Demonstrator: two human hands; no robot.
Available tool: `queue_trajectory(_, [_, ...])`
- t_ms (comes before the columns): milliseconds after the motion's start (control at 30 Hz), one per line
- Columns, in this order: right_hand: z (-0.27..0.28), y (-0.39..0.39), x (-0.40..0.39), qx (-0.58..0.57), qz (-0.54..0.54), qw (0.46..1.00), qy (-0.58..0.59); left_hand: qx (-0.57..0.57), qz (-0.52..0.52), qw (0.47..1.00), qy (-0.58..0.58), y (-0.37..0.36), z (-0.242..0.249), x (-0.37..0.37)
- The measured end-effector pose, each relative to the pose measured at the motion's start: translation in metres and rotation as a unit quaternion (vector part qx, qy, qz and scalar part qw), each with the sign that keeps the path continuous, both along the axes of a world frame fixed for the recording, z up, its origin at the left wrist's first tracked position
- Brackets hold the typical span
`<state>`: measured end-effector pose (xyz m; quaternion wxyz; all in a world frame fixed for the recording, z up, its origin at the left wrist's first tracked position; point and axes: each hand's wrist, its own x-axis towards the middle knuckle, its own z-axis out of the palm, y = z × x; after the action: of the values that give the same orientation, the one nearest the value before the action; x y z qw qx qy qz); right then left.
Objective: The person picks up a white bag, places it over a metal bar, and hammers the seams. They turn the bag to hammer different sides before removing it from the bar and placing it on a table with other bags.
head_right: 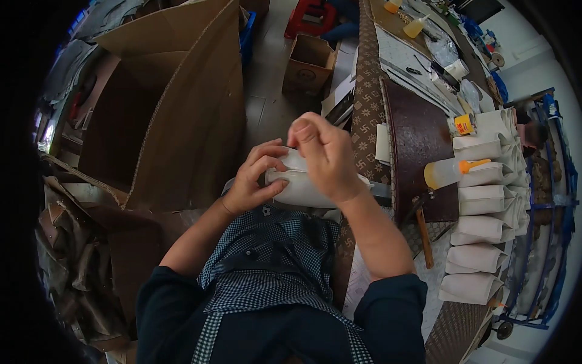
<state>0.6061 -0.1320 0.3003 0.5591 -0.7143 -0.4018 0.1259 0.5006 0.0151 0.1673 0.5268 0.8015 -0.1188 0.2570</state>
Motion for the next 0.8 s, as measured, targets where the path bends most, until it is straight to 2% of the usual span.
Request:
queue_trajectory(133, [0.003, -0.077, 0.040, 0.032, -0.088, 0.988, 0.124, 0.075, -0.001, 0.997, 0.023, 0.000, 0.012, 0.000])
queue_trajectory(300, [0.001, -0.123, 0.031, 0.088, -0.152, 0.976, 0.126, 0.258, -0.007, 0.966, 0.021, -0.002, 0.040, 0.008])
queue_trajectory(400, [-0.001, -0.134, 0.024, 0.111, -0.164, 0.973, 0.120, 0.297, -0.024, 0.954, 0.012, -0.005, 0.051, 0.018])
queue_trajectory(500, [-0.001, -0.143, 0.021, 0.134, -0.167, 0.969, 0.124, 0.307, -0.035, 0.951, -0.002, -0.006, 0.055, 0.022])
queue_trajectory(600, [0.001, -0.140, 0.019, 0.196, -0.162, 0.953, 0.165, 0.260, -0.063, 0.963, -0.022, -0.006, 0.050, 0.026])
queue_trajectory(733, [-0.001, -0.102, 0.011, 0.309, -0.100, 0.922, 0.210, 0.216, -0.046, 0.975, -0.035, -0.009, 0.040, 0.026])
queue_trajectory(800, [-0.006, -0.072, 0.006, 0.320, -0.074, 0.920, 0.214, 0.208, -0.036, 0.977, -0.041, -0.011, 0.040, 0.026])
